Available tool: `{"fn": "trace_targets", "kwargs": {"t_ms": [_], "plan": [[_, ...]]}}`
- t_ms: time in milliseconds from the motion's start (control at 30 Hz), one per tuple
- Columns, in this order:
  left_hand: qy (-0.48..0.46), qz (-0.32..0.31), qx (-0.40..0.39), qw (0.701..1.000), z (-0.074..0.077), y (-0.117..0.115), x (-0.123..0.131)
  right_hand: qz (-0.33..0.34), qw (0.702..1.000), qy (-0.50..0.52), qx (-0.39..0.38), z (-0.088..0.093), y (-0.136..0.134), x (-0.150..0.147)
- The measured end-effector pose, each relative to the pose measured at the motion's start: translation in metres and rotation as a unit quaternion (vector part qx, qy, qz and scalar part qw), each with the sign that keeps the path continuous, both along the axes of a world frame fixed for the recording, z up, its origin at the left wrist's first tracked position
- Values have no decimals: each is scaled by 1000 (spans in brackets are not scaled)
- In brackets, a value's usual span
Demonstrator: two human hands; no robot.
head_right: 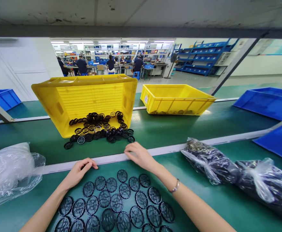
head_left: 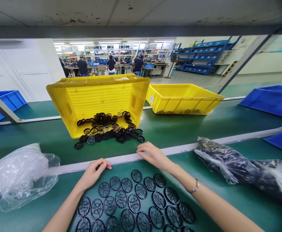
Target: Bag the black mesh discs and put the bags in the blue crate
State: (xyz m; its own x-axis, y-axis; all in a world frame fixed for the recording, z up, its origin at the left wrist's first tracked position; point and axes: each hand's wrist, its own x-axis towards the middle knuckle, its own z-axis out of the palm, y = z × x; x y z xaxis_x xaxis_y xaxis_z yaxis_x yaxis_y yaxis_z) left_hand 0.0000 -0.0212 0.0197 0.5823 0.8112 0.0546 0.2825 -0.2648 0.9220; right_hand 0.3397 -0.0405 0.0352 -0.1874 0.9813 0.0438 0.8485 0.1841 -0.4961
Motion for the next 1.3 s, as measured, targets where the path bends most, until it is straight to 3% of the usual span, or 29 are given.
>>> {"fn": "trace_targets", "kwargs": {"t_ms": [100, 200, 333, 533, 667, 833, 900, 967, 1067, 1200, 1300], "plan": [[-2, 2, -2, 1000, 0, 0, 0, -119, 991, -19, 51, -8, 35, 15], [-1, 0, 0, 1000, 0, 0, 0, -133, 990, -2, 47, -16, 54, 24], [-1, -1, -4, 1000, 2, 0, 1, -150, 988, 46, 6, -13, 46, 23], [4, 0, 3, 1000, 4, 0, 1, -25, 971, 157, -179, 7, 7, 11], [5, 0, 6, 1000, 2, 0, 1, 67, 983, 83, -146, 14, -16, 3], [1, -1, -1, 1000, 1, 0, 2, 162, 968, 64, -181, 19, -24, -1], [0, 0, -4, 1000, 1, 0, 2, 120, 981, 57, -138, 16, -11, 4], [1, -1, -3, 1000, 1, 0, 2, 24, 998, 35, -50, 9, 12, 12], [1, -2, -1, 1000, 0, 0, 1, -75, 996, 9, 44, -2, 51, 21], [-1, -3, -6, 1000, 1, 0, 0, -72, 996, 19, 52, -13, 85, 18], [-2, -1, -9, 1000, 1, 0, 0, -83, 994, 41, 50, -13, 85, 11]]}}
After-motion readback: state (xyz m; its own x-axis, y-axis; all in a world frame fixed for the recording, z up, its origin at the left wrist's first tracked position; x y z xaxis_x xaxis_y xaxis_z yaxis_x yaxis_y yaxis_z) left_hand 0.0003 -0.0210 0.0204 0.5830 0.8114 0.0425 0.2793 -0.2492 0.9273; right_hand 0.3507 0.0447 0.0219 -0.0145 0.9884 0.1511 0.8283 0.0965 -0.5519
